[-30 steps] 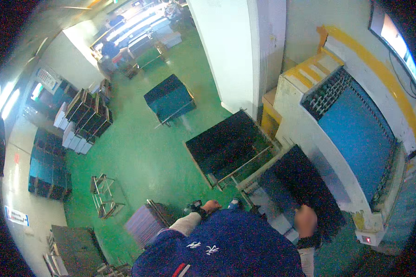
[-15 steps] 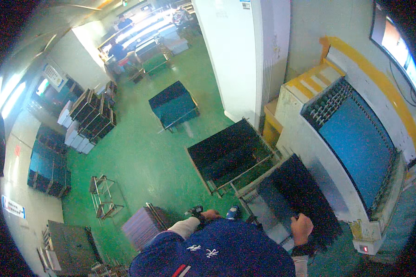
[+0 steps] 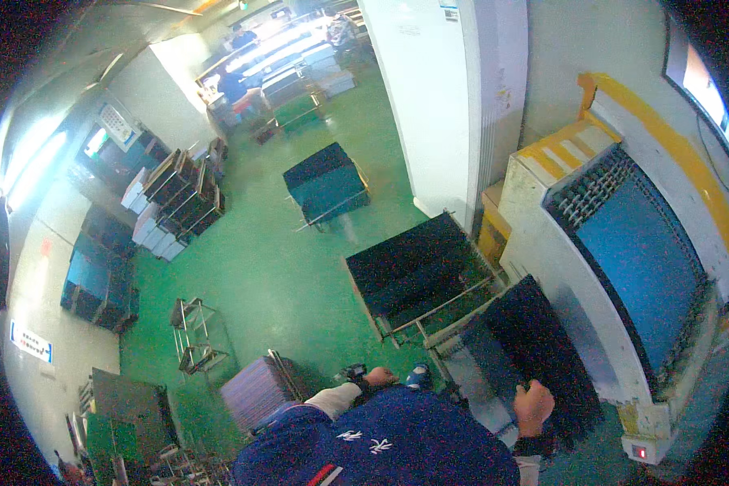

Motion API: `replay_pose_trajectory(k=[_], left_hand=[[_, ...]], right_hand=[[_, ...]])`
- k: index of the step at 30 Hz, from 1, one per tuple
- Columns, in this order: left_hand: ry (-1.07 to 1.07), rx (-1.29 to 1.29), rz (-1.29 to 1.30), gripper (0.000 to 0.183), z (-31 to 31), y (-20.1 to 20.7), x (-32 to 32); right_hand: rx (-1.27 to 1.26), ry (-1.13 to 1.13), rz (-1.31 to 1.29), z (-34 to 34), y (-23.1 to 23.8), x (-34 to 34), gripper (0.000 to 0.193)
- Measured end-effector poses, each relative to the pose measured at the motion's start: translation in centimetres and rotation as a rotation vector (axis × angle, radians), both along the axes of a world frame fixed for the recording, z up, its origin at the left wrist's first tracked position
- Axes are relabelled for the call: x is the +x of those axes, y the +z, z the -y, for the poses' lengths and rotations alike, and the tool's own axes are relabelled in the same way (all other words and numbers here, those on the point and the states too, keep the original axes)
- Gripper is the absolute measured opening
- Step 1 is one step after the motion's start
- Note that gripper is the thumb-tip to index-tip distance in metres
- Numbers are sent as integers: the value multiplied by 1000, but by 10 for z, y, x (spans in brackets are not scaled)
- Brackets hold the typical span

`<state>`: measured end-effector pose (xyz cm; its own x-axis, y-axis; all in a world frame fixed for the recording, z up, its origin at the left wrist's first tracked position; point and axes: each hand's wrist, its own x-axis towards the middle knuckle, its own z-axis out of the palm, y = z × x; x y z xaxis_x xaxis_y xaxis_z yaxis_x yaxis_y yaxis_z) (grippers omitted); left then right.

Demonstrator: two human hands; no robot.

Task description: Load metal sheets into a processing machine.

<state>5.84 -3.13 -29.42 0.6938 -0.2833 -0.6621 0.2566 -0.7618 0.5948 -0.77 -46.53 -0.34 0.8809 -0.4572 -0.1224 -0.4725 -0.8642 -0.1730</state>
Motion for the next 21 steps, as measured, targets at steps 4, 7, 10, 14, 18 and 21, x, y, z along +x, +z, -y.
replay_pose_trajectory(k=[4, 7, 10, 14, 18, 21], left_hand=[[22, -52, 55, 50, -7, -19, -5], [2, -37, 82, 48, 1, -12, -2], [-37, -39, 123, 49, -7, -27, -3], [41, -84, 92, 48, 0, -18, -1], [88, -26, 31, 46, 10, 17, 3], [89, 26, 44, 44, 11, 23, 5]], right_hand=[[4, 16, 6, 0, 4, 0, 32], [-1, 4, 2, 1, 1, -1, 32], [14, -3, 17, 2, -2, -1, 32], [2, 7, 31, 5, -7, -3, 33], [10, 17, 41, 8, -12, -4, 35], [29, 19, 51, 7, -10, -3, 35]])
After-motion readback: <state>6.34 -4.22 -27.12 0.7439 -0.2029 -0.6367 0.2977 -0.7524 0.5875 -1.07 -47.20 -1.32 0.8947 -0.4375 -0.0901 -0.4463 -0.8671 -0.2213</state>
